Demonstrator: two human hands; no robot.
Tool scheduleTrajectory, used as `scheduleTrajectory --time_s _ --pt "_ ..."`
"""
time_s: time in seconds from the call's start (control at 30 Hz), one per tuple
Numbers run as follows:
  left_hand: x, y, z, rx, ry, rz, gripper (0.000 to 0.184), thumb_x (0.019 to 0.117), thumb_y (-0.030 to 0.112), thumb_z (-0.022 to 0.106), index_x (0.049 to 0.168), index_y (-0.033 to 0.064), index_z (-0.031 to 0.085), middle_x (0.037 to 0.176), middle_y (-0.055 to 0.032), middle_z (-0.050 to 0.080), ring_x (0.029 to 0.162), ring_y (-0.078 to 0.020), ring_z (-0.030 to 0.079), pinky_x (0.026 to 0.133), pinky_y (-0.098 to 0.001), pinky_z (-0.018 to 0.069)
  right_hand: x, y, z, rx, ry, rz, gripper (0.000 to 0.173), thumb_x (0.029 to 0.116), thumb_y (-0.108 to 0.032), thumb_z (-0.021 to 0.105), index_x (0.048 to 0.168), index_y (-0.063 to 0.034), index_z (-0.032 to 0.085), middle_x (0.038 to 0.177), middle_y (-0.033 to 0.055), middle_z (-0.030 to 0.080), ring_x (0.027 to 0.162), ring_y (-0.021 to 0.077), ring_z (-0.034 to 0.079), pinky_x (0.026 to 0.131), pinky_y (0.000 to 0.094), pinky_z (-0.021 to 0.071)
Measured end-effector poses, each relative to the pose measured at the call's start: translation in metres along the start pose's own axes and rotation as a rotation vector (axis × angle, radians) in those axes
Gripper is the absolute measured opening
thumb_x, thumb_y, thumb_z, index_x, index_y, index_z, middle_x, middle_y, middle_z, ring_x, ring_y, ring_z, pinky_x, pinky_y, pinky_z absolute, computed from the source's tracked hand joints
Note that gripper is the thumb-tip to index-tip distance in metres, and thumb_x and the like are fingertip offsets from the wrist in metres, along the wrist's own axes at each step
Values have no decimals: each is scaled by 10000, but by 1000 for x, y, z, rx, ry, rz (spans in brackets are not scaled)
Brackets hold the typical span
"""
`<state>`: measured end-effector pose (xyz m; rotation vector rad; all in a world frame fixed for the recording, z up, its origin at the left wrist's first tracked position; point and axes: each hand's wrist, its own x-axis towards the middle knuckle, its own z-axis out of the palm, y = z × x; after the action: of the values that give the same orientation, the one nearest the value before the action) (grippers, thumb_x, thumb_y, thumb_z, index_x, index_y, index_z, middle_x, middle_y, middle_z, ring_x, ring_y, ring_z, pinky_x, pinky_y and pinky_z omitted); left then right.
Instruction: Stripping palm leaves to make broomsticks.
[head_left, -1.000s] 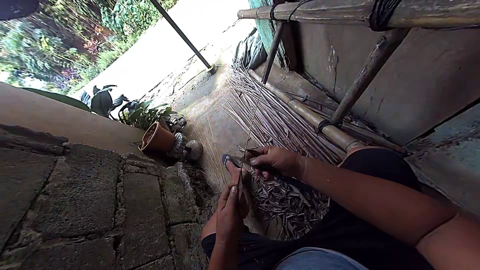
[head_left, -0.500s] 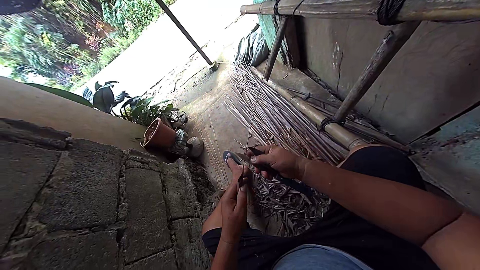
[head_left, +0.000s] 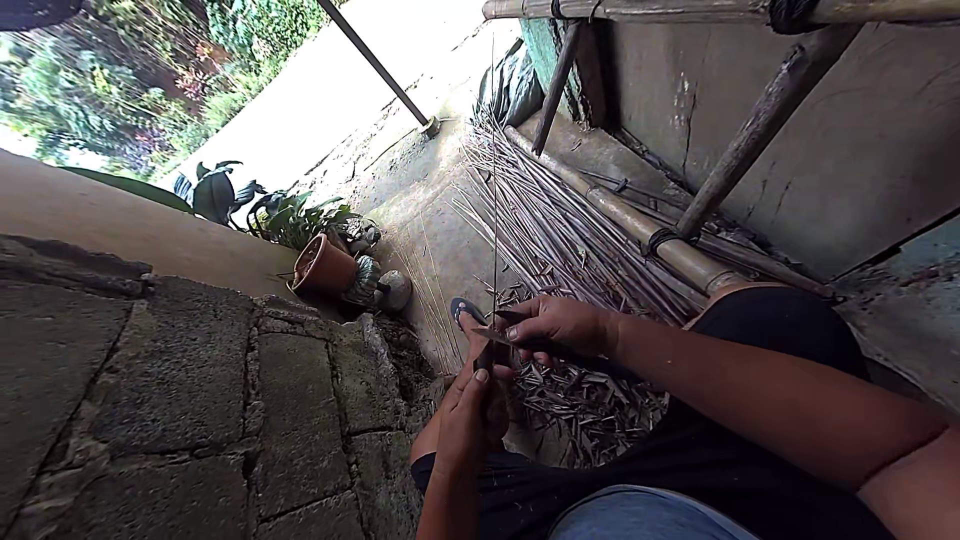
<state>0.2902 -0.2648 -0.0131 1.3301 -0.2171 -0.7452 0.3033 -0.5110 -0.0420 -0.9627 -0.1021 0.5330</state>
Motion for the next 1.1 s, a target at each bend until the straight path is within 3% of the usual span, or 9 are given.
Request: scheduleTrajectory --time_s 0.13,0.2,0.3,0.47,0.7,0.93,1.1 --pt "-4 -1 -4 -66 -34 -28 391 1050 391 528 1129 52 707 548 50 473 393 -20 407 385 -170 355 5 -10 -17 114 150 -30 275 1073 -145 503 1322 -56 576 718 32 617 518 74 568 472 193 486" --pt "-3 -3 -4 -48 -26 -38 400 1046 401 531 1130 54 710 546 51 472 390 -19 404 383 -167 351 0 -10 -15 67 81 8 285 1062 -148 514 1330 -68 567 723 17 600 518 65 560 469 192 483" --pt "-1 -5 -5 124 16 25 401 1077 351 468 1151 33 701 557 44 468 405 -20 389 387 -177 340 -1 -5 -8 -10 -12 57 268 1048 -144 537 1302 -69 579 731 28 611 518 75 572 469 204 496" --pt "-1 -7 -4 401 47 93 400 1083 229 382 1150 -8 697 561 38 474 416 -26 379 391 -189 328 6 -11 -20 71 175 13 251 1060 -139 529 1292 -56 577 720 42 622 506 83 569 462 199 481" --pt "-4 -7 -3 263 -10 65 409 1089 285 394 1149 27 704 548 48 468 400 -14 376 381 -177 330 2 -6 -20 -23 -42 35 242 1048 -146 533 1263 -57 598 723 35 624 514 81 586 462 208 507" --pt "-8 -9 -4 29 -138 -38 424 1033 455 555 1127 77 722 549 62 452 406 -18 398 392 -175 349 9 -24 -49 236 254 -107 253 1095 -159 447 1311 -75 548 736 33 619 511 58 559 462 174 474" --pt "-9 -7 -5 -185 -119 -133 369 989 445 630 1075 100 726 549 56 486 406 -25 441 400 -177 383 2 -10 -35 -2 -103 -7 234 1048 -159 513 1249 -63 585 728 11 610 528 59 584 472 195 507"
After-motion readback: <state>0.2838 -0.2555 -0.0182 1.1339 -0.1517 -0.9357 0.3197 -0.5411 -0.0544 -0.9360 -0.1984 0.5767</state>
